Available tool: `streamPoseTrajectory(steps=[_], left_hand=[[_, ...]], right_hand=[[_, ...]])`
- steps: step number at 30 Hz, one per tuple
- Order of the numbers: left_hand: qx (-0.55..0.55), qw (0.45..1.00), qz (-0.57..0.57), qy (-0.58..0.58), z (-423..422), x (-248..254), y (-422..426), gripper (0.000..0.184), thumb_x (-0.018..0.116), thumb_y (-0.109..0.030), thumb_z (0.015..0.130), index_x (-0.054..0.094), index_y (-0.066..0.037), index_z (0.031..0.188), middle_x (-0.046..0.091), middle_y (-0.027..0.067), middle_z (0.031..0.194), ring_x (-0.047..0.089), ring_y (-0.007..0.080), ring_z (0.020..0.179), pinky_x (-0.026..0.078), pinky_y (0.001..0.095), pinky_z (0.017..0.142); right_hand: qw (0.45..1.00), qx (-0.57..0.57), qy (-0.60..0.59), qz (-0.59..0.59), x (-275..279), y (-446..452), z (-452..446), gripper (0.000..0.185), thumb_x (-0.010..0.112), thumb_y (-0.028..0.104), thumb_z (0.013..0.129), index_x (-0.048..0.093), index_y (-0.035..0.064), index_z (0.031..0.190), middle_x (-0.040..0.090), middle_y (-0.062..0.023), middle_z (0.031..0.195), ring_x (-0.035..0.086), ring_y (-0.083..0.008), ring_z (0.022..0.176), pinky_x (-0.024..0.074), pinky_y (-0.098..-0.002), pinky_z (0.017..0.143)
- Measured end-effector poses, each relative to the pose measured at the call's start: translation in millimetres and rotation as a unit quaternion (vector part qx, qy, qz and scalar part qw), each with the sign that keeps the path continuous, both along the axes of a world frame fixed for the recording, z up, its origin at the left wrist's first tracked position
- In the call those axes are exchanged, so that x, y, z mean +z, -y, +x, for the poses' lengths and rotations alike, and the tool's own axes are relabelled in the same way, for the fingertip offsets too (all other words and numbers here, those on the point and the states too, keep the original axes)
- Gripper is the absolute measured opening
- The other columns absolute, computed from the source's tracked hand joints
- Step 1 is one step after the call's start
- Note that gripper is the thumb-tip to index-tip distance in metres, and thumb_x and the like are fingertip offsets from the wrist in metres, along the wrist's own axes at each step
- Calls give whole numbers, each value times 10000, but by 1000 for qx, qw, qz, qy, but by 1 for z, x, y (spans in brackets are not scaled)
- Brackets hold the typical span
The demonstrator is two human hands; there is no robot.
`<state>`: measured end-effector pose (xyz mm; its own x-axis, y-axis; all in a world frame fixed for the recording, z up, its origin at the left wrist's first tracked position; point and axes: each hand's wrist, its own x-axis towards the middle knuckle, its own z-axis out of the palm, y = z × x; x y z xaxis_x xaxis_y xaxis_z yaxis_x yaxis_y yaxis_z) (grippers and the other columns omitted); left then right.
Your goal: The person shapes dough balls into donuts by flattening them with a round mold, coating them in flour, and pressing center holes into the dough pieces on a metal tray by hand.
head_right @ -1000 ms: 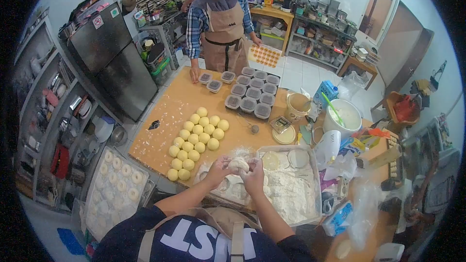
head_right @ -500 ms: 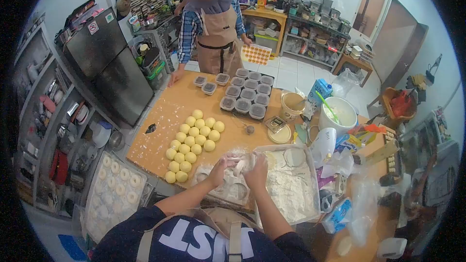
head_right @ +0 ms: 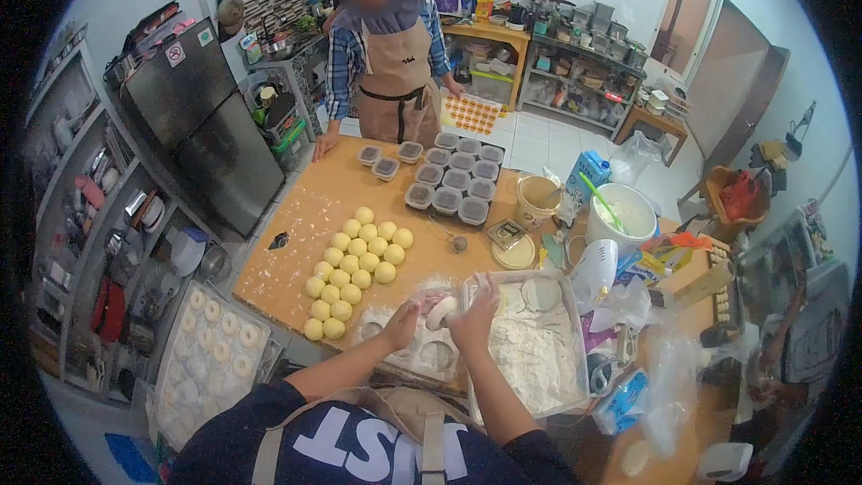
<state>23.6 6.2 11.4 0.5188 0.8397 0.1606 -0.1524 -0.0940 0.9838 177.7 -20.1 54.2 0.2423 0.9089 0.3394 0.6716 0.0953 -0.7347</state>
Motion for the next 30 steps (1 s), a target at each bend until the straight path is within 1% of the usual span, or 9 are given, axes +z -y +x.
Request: streamPoseTrajectory(steps=[5, 8, 11, 14, 17, 18, 20, 21, 30], left_hand=[[8, 998, -61, 14, 2, 11, 6, 798, 213, -635, 919, 340, 27, 1346, 487, 169, 1300, 494, 235, 1176, 376, 366, 1000], [12, 1000, 2, -25, -2, -4, 7, 650, 241, -515, 976, 434, 24, 1282, 531, 149, 1238, 497, 233, 1184, 341, 364, 1029], [-3, 1000, -13, 28, -6, 6, 11, 852, 189, -682, 894, 394, 26, 1320, 495, 162, 1298, 509, 224, 1148, 381, 361, 984], [48, 998, -32, 17, -7, 5, 10, 857, 178, -688, 891, 393, 19, 1325, 512, 152, 1273, 521, 225, 1125, 382, 361, 981], [19, 999, -34, -6, -17, 20, 11, 843, 174, -679, 897, 369, 11, 1340, 522, 155, 1255, 525, 226, 1110, 379, 356, 985], [37, 998, -45, 9, -19, 23, 13, 811, 179, -662, 908, 388, 7, 1316, 534, 156, 1236, 536, 219, 1092, 393, 349, 969], [77, 994, -69, 40, -24, 27, 17, 750, 190, -627, 930, 426, -1, 1268, 558, 158, 1197, 558, 205, 1055, 421, 336, 937], [109, 986, -111, 62, -30, 29, 17, 703, 203, -604, 941, 449, -8, 1223, 574, 151, 1158, 570, 199, 1026, 436, 331, 915], [341, 818, -395, 243, -134, 22, 28, 542, 346, -558, 947, 532, -49, 960, 603, 90, 915, 604, 161, 826, 497, 296, 764]], right_hand=[[995, 63, 74, 19, 2, 9, -1, 796, 720, 65, 571, 378, 24, 1288, 293, -235, 1390, 274, -419, 1285, 230, -482, 1075], [995, 36, -12, 93, 8, 5, -5, 802, 739, 72, 578, 376, 31, 1293, 296, -231, 1393, 278, -419, 1287, 231, -480, 1076], [998, 18, 15, 54, 0, 3, -1, 798, 759, 103, 589, 381, 29, 1288, 315, -233, 1381, 289, -421, 1282, 229, -481, 1077], [991, 103, 71, 48, 16, 12, -10, 769, 752, 102, 610, 387, 28, 1282, 306, -227, 1383, 297, -393, 1287, 266, -476, 1064], [988, 92, -19, 122, 28, 9, -24, 692, 701, 13, 631, 405, 23, 1257, 450, -216, 1266, 469, -329, 1169, 412, -434, 962], [984, 114, -130, 43, 28, 5, -25, 675, 681, -21, 618, 420, 17, 1240, 496, -199, 1206, 508, -308, 1109, 436, -409, 921], [920, 155, -340, -121, 18, -7, -27, 648, 641, -89, 593, 450, 4, 1205, 588, -167, 1087, 588, -267, 988, 483, -358, 839], [934, 170, -294, -112, 10, -12, -35, 593, 656, -102, 614, 468, -9, 1168, 640, -109, 923, 627, -186, 829, 512, -272, 701], [708, 381, -524, -281, -18, -32, -159, 430, 690, -29, 733, 478, 68, 1093, 589, -144, 1084, 593, -226, 973, 507, -308, 796]])
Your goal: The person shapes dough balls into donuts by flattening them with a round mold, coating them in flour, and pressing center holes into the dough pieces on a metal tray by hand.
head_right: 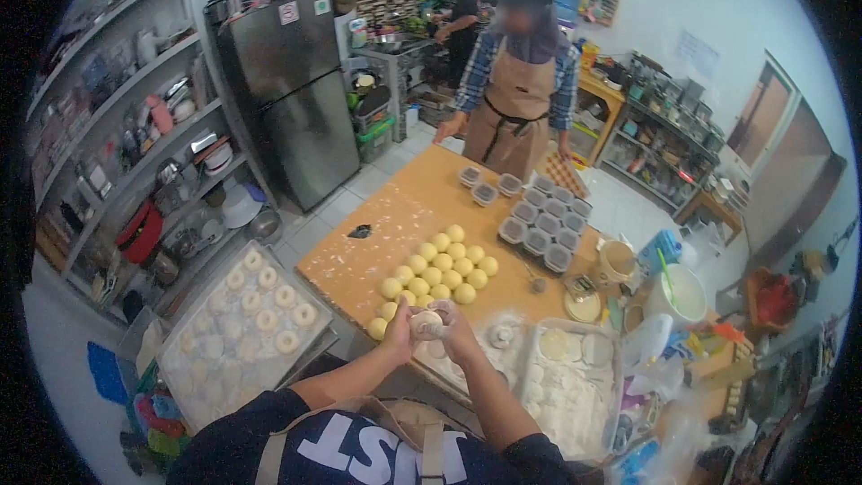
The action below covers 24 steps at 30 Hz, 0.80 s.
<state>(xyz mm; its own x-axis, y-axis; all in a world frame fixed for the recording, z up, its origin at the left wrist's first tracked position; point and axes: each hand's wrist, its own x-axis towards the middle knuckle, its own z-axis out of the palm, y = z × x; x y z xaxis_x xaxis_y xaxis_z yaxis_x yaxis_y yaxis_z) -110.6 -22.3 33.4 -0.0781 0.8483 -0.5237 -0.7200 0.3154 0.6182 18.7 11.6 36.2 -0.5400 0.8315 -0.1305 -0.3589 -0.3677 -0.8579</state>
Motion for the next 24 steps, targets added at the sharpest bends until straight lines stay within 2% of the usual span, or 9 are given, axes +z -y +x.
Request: streamPoseTrajectory(steps=[2, 4, 7, 10, 15, 18, 19, 22, 24], left_hand=[[25, 999, 17, -45, -35, -23, 4, 550, 348, -578, 939, 538, -63, 929, 593, 75, 907, 587, 141, 792, 471, 273, 756], [40, 996, -3, -81, -71, -25, 9, 544, 338, -573, 944, 544, -70, 920, 588, 67, 905, 577, 134, 775, 457, 261, 746], [16, 978, -15, -207, -124, -14, 28, 533, 325, -563, 953, 557, -84, 925, 576, 64, 890, 555, 130, 797, 446, 261, 730], [56, 969, 6, -242, -167, 0, 49, 522, 318, -554, 958, 548, -89, 900, 569, 63, 865, 551, 132, 808, 446, 266, 722], [247, 964, 100, -7, -236, -6, 65, 507, 288, -536, 969, 526, -102, 860, 563, 37, 816, 562, 148, 798, 453, 308, 733], [234, 965, 52, -107, -276, -7, 82, 527, 287, -540, 967, 538, -85, 880, 574, 39, 840, 563, 146, 822, 453, 313, 753], [186, 964, 23, -191, -293, -13, 89, 543, 302, -550, 960, 549, -69, 908, 591, 45, 875, 567, 146, 834, 452, 301, 757], [166, 948, 29, -270, -315, 3, 113, 562, 327, -577, 943, 556, -65, 931, 601, 67, 911, 573, 151, 832, 461, 298, 768], [261, 956, 103, -80, -323, -19, 114, 571, 326, -601, 931, 550, -76, 932, 584, 82, 906, 575, 171, 811, 474, 310, 762]], right_hand=[[1000, 6, 20, -8, -33, -8, -39, 417, 691, -2, 744, 476, 71, 1094, 581, -142, 1091, 586, -225, 986, 510, -309, 786], [997, 32, 73, -10, -13, -3, -81, 395, 690, 150, 802, 479, 56, 1122, 583, -149, 1077, 583, -224, 982, 505, -305, 755], [945, 103, 285, 125, 27, 8, -135, 449, 639, 338, 865, 496, 29, 1157, 585, -143, 1071, 572, -206, 977, 484, -307, 760], [891, 159, 354, 234, 24, 7, -191, 462, 603, 387, 881, 507, 22, 1148, 584, -134, 1051, 568, -190, 967, 476, -299, 780], [982, -37, 152, 107, 10, 42, -285, 316, 530, 321, 938, 536, 31, 1060, 563, -61, 914, 540, -117, 832, 469, -286, 707], [956, 70, 208, 197, -32, 45, -324, 334, 535, 333, 933, 530, 31, 1074, 566, -58, 920, 541, -110, 829, 468, -284, 675], [951, 189, 212, 123, 26, 58, -322, 345, 534, 351, 930, 538, 30, 1057, 565, -50, 916, 546, -107, 834, 466, -274, 679], [959, 183, 186, 112, 26, 63, -354, 363, 535, 364, 927, 540, 28, 1064, 573, -46, 922, 546, -102, 832, 463, -272, 667], [984, 115, 126, 51, 8, 69, -374, 421, 531, 376, 928, 529, 26, 1163, 581, -76, 1023, 559, -128, 886, 470, -275, 729]])
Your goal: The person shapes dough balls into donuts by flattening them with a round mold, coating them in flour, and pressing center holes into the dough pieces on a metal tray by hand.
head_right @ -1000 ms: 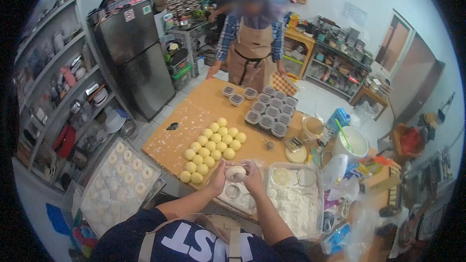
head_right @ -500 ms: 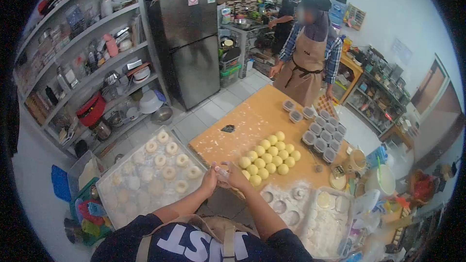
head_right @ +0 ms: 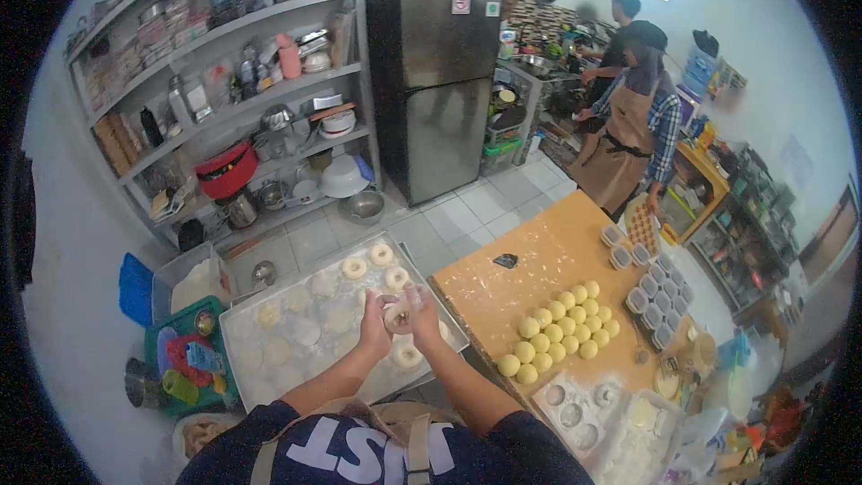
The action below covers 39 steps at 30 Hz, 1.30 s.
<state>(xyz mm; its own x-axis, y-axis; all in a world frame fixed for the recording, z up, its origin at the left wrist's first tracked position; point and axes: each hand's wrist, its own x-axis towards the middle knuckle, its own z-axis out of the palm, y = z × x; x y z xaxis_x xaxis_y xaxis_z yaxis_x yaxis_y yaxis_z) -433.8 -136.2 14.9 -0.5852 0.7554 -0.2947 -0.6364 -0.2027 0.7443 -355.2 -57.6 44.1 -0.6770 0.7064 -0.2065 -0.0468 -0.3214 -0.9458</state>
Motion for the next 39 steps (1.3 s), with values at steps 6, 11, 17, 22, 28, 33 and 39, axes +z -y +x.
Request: streamPoseTrajectory(steps=[6, 11, 17, 22, 28, 33, 39], left_hand=[[-33, 980, -123, -150, -30, 28, 26, 576, 313, -602, 934, 528, -68, 940, 593, 85, 910, 591, 185, 800, 487, 308, 721], [66, 997, 25, 39, -23, 21, 23, 600, 291, -601, 939, 558, -64, 910, 600, 85, 913, 585, 179, 750, 476, 292, 697], [39, 998, 14, 37, -24, 39, 34, 560, 315, -577, 945, 556, -72, 929, 605, 77, 819, 593, 155, 739, 479, 291, 617], [33, 999, -33, -1, -35, 32, 37, 563, 314, -574, 947, 558, -67, 928, 594, 79, 823, 573, 163, 716, 476, 297, 636], [72, 988, 48, 129, -27, 26, 30, 552, 309, -560, 954, 554, -66, 941, 582, 106, 890, 568, 173, 770, 489, 325, 708], [-128, 973, -137, -133, -43, 32, 33, 556, 310, -567, 950, 542, -62, 939, 607, 109, 848, 611, 168, 785, 510, 326, 667], [20, 999, -20, 30, -33, 29, 28, 560, 271, -544, 969, 554, -61, 943, 594, 87, 858, 585, 145, 781, 468, 273, 679]], right_hand=[[992, 92, 45, 67, -6, 8, -22, 429, 509, 365, 945, 510, 19, 1198, 564, -82, 1007, 563, -131, 793, 484, -258, 638], [998, -19, -50, -43, 3, 23, -39, 453, 497, 404, 947, 510, 16, 1180, 581, -93, 911, 564, -124, 644, 483, -264, 572], [999, 8, -12, -33, 13, 26, -39, 468, 506, 412, 940, 536, 1, 1162, 595, -104, 1027, 580, -162, 873, 475, -271, 749], [992, 67, 58, 90, 3, 29, -38, 445, 525, 436, 924, 540, 32, 1113, 596, -61, 908, 583, -126, 791, 480, -268, 701], [997, 0, -39, -59, 18, 34, -30, 450, 541, 392, 928, 513, 22, 1183, 581, -95, 1011, 595, -147, 839, 498, -265, 688], [984, 54, 88, 143, -13, 16, -32, 361, 522, 365, 943, 544, 43, 1105, 589, -65, 901, 582, -120, 728, 486, -254, 614], [999, 10, -24, 36, -30, 15, -37, 354, 498, 361, 956, 525, 50, 1124, 588, -60, 895, 574, -117, 693, 469, -254, 569]])
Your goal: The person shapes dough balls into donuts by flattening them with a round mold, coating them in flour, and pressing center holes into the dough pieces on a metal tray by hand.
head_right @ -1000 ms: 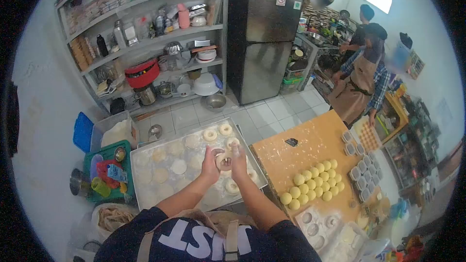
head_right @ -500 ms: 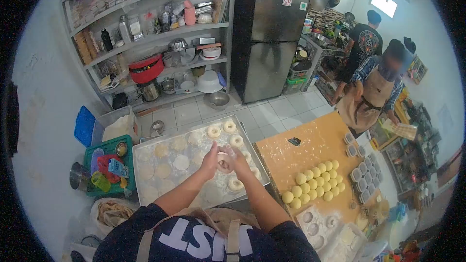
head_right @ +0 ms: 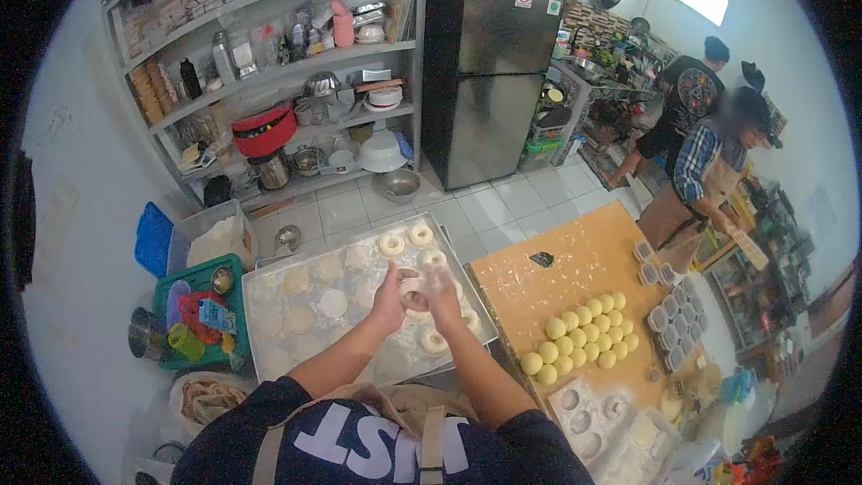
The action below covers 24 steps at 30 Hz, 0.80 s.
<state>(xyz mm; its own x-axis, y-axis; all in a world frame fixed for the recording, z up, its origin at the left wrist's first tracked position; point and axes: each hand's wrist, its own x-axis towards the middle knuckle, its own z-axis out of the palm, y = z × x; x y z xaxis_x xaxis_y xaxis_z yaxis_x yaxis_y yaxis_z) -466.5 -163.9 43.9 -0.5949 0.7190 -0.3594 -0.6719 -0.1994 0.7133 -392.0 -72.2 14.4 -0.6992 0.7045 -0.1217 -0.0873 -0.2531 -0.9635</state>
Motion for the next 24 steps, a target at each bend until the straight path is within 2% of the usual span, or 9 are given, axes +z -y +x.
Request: streamPoseTrajectory(steps=[3, 4, 7, 10, 13, 15, 16, 20, 24], left_hand=[[-127, 974, -111, -151, -11, -6, 6, 531, 285, -526, 974, 547, -65, 956, 582, 102, 931, 576, 164, 843, 467, 289, 728], [-68, 977, -86, -185, -8, -19, 0, 511, 305, -518, 973, 560, -75, 965, 589, 88, 905, 580, 159, 789, 469, 286, 689], [24, 997, 67, 8, -3, -16, 1, 497, 320, -506, 974, 576, -80, 982, 595, 80, 895, 579, 152, 778, 469, 293, 675], [-44, 990, -107, -76, -15, -1, 8, 518, 327, -496, 977, 578, -46, 923, 578, 66, 859, 543, 145, 779, 445, 282, 738], [-20, 987, -81, -137, -20, 6, 13, 473, 345, -468, 981, 567, -56, 920, 553, 38, 783, 543, 146, 698, 462, 275, 645], [80, 996, -17, -33, -27, 5, 6, 481, 344, -472, 979, 572, -51, 930, 559, 38, 780, 549, 138, 695, 463, 269, 633], [131, 991, 15, 21, -32, 7, 5, 485, 344, -474, 979, 574, -49, 936, 562, 38, 779, 552, 134, 694, 464, 266, 627], [-8, 980, -141, -141, -64, 13, 19, 552, 310, -511, 974, 579, -30, 997, 596, 80, 864, 574, 135, 735, 467, 278, 656], [41, 978, -67, -194, -89, -8, 26, 558, 287, -523, 975, 566, -40, 997, 578, 46, 738, 536, 130, 613, 438, 272, 571]], right_hand=[[999, 41, 28, 17, 8, -3, 1, 331, 486, 352, 962, 529, 57, 1105, 585, -55, 881, 571, -113, 669, 469, -248, 552], [999, 43, 23, 4, 20, -2, 2, 329, 483, 349, 964, 529, 58, 1109, 586, -57, 888, 573, -114, 674, 474, -247, 558], [996, -38, -31, -69, 36, 12, -4, 351, 482, 353, 963, 523, 59, 1151, 591, -69, 902, 579, -122, 673, 489, -240, 596], [996, 81, 41, -22, 29, 9, -9, 379, 498, 370, 953, 513, 45, 1147, 586, -78, 929, 580, -124, 755, 505, -244, 607], [995, 64, 77, -9, 62, 14, -18, 477, 507, 401, 941, 504, -14, 1177, 592, -98, 970, 581, -168, 902, 507, -289, 722], [995, 35, 16, -95, 63, 14, -31, 508, 524, 408, 932, 491, -9, 1221, 587, -96, 1026, 563, -150, 876, 484, -286, 802], [996, 46, 13, -79, 53, 12, -39, 539, 523, 448, 922, 505, -8, 1209, 584, -98, 1028, 556, -146, 872, 478, -287, 784], [979, 170, 56, 94, 3, -1, -80, 516, 537, 478, 904, 526, 10, 1120, 585, -88, 839, 583, -120, 674, 466, -250, 548], [995, 69, 28, -64, 31, 13, -103, 494, 524, 462, 915, 542, 16, 1127, 581, -49, 733, 516, -91, 588, 414, -239, 511]])
